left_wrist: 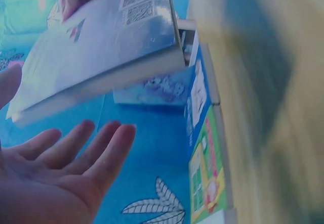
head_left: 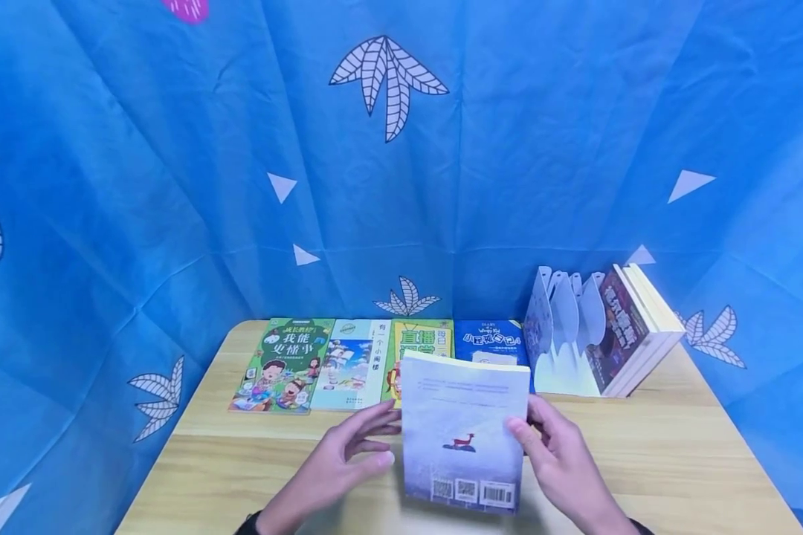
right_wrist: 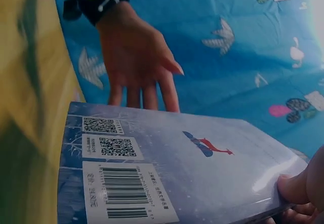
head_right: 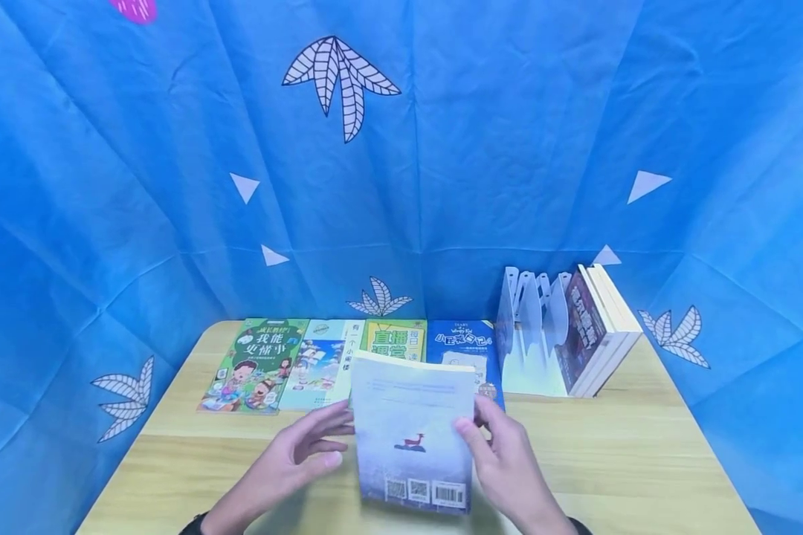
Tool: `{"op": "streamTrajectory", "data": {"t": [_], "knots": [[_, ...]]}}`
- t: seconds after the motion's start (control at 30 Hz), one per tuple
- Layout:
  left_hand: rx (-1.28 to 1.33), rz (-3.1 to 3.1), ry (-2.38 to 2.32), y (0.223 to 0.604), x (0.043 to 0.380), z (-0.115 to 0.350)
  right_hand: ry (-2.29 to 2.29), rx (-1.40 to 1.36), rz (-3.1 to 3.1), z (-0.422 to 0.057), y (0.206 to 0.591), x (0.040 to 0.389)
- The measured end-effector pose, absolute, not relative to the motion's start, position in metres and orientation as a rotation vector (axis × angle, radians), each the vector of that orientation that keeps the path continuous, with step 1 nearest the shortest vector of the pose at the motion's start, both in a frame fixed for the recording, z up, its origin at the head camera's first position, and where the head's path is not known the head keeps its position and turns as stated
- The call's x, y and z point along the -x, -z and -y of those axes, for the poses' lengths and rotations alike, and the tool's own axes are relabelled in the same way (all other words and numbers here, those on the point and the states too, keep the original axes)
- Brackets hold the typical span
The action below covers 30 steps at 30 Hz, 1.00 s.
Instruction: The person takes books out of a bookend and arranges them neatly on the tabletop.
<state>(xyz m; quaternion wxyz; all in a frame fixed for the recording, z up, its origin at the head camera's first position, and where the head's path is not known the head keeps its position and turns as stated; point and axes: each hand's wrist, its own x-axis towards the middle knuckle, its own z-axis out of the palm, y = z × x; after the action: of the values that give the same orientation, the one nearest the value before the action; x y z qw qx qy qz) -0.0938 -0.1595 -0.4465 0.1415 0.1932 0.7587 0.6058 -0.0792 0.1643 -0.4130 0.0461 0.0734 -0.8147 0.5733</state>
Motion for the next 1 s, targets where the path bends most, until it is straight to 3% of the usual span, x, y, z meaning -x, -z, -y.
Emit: {"op": "streamTrajectory", "data": {"t": [0.27, 1.0], "knots": [[-0.346, -2.08, -1.829, 0.455, 0.083, 0.154, -2.01, -0.1, 2.533, -0.151, 0.42, 0.078], [-0.237, -2.018, -1.968, 0.465, 0.065, 0.152, -2.2, -0.129, 2.554, -0.137, 0.429, 0.078]]}}
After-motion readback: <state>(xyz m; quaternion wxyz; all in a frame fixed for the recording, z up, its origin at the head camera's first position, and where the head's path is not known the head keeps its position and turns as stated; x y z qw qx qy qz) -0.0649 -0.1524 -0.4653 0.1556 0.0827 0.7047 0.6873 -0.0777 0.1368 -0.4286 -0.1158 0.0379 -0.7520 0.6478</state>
